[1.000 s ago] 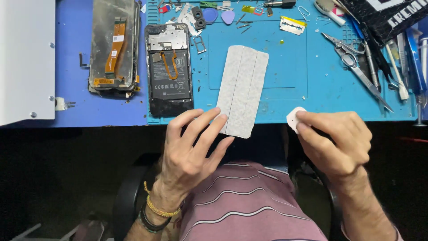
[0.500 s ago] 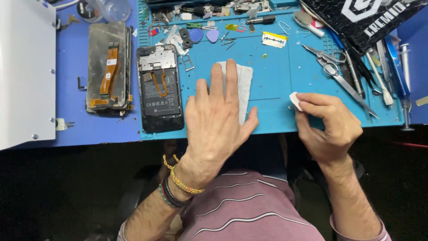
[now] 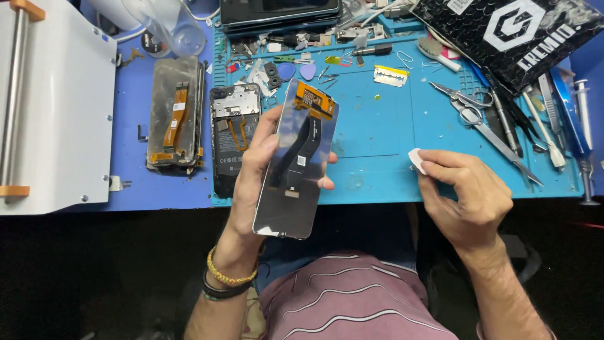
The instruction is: Cleaning a phone component with a small cloth on a repair workbench
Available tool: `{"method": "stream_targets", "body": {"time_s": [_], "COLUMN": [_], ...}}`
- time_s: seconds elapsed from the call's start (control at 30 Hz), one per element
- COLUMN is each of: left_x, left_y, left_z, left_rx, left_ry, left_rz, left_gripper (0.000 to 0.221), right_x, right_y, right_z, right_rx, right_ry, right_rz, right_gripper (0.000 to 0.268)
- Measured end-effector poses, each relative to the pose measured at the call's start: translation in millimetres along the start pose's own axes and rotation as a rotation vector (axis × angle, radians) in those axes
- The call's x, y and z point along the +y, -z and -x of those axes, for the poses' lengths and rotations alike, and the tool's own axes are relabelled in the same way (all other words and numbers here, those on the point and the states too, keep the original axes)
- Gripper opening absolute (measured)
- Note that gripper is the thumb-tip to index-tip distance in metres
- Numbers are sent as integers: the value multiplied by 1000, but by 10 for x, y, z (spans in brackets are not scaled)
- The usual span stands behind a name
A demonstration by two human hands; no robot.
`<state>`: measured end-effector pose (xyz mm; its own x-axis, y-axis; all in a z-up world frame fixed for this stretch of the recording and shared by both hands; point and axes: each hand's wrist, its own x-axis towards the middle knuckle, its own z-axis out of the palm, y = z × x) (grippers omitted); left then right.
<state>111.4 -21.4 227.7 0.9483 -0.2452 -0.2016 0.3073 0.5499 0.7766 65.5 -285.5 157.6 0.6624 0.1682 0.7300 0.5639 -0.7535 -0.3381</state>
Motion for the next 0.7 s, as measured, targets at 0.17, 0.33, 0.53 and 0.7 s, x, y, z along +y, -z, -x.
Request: {"method": "stream_targets", "body": {"time_s": [0.17,0.33,0.53,0.7], "left_x": [-159,2,-75,-86], "left_y": [138,3,176,-10], "left_z": [14,103,161,230], "left_rx": [-108,-86,-170,-100], "left_ry": [69,118,202,-8], "left_rz": [224,163,199,-545], "left_gripper": [42,36,53,65], "right_x": [5,-12,-16,-199], "right_y": [-6,-10,-8,19], "right_z": [-1,-5,-13,-127], "right_rx": [-1,1,-9,84], "right_ry": [-3,-2,-4,-270], "right_rz": [-10,-9,-16,-229], "right_gripper": [18,18,17,22]}}
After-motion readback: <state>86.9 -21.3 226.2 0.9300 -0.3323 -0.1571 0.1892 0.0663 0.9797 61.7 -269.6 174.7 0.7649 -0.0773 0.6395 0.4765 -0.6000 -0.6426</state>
